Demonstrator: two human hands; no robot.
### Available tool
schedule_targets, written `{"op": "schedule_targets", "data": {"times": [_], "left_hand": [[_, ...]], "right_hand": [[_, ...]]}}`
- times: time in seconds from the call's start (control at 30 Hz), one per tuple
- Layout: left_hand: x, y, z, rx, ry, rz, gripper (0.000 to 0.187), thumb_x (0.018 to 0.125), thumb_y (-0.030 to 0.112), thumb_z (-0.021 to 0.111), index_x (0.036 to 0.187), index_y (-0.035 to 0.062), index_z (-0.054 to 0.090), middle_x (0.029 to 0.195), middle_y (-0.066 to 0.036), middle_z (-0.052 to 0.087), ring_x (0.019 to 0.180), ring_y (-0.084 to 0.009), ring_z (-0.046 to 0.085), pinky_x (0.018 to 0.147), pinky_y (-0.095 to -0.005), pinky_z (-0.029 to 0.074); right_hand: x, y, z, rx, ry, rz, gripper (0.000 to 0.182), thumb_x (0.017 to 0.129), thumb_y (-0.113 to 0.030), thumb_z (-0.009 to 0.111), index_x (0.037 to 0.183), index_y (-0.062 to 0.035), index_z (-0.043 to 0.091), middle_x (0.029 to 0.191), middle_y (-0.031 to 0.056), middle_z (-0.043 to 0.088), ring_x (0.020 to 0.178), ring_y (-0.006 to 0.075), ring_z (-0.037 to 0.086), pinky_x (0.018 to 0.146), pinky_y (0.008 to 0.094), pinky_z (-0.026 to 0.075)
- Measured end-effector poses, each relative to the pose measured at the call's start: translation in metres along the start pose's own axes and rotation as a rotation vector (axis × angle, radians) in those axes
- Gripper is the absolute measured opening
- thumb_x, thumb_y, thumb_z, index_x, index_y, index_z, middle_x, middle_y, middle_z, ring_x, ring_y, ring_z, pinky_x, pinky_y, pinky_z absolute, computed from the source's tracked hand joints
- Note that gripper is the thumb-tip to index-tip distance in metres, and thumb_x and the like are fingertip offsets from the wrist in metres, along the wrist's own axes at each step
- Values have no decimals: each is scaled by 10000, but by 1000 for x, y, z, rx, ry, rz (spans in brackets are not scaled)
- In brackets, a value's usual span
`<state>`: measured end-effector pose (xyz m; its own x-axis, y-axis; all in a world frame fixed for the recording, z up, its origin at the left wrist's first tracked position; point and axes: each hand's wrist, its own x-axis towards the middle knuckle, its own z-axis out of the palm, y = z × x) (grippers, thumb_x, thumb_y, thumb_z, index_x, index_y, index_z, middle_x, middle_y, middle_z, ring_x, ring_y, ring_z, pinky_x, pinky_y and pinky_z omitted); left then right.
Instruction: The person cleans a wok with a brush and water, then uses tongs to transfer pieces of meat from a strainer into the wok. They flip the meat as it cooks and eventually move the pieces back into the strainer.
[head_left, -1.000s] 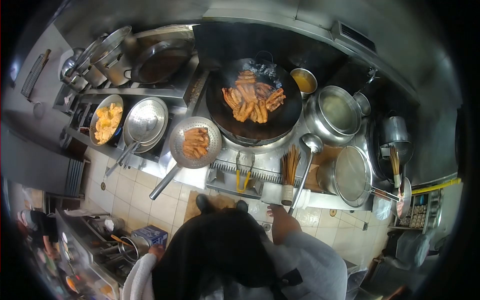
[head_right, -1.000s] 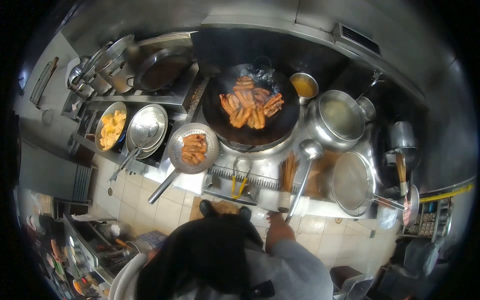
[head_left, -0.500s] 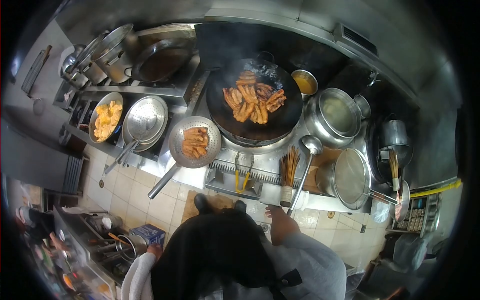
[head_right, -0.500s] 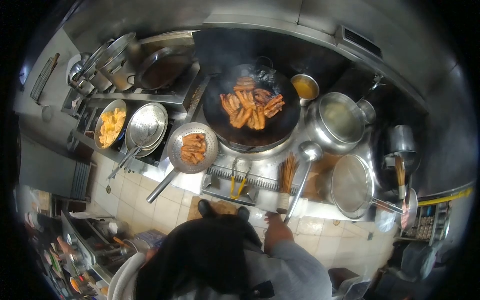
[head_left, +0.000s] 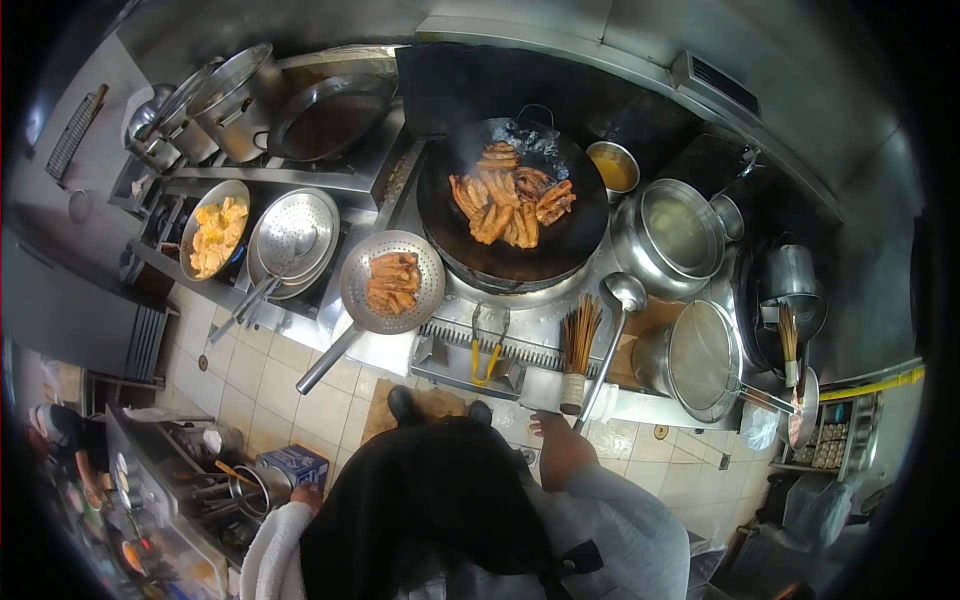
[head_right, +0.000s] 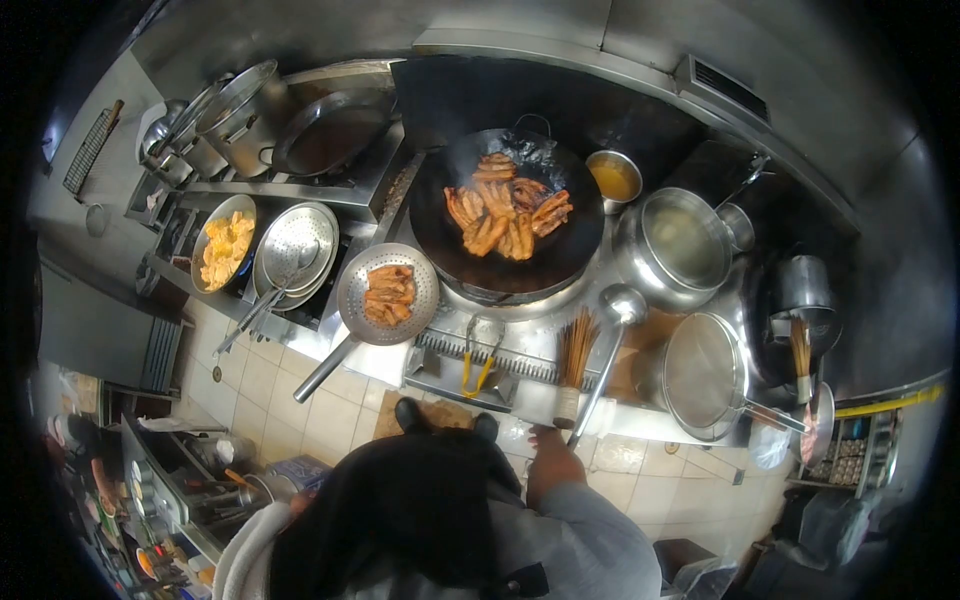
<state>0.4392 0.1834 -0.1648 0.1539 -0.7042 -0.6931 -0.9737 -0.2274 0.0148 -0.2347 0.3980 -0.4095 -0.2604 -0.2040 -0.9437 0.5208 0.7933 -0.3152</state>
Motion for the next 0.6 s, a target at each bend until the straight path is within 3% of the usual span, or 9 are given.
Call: {"op": "schedule_targets", "data": {"times": [0.37,0.6], "left_hand": [[-6,6,-3,-9,0,-19,362,936,274,654,1243,119,768,1283,-208,741,1257,-374,687,1099,-436,521],[-10,8,-2,-17,6,-23,366,925,260,660,1243,116,770,1284,-208,742,1259,-371,688,1100,-432,523]], "right_hand": [[14,7,-6,45,-78,53,313,1080,-341,535,1312,-161,642,1297,-30,716,938,224,743,762,438,574],[28,15,-9,49,-88,22,327,1072,-305,516,1371,-187,574,1327,-23,699,941,225,743,739,453,575]]}}
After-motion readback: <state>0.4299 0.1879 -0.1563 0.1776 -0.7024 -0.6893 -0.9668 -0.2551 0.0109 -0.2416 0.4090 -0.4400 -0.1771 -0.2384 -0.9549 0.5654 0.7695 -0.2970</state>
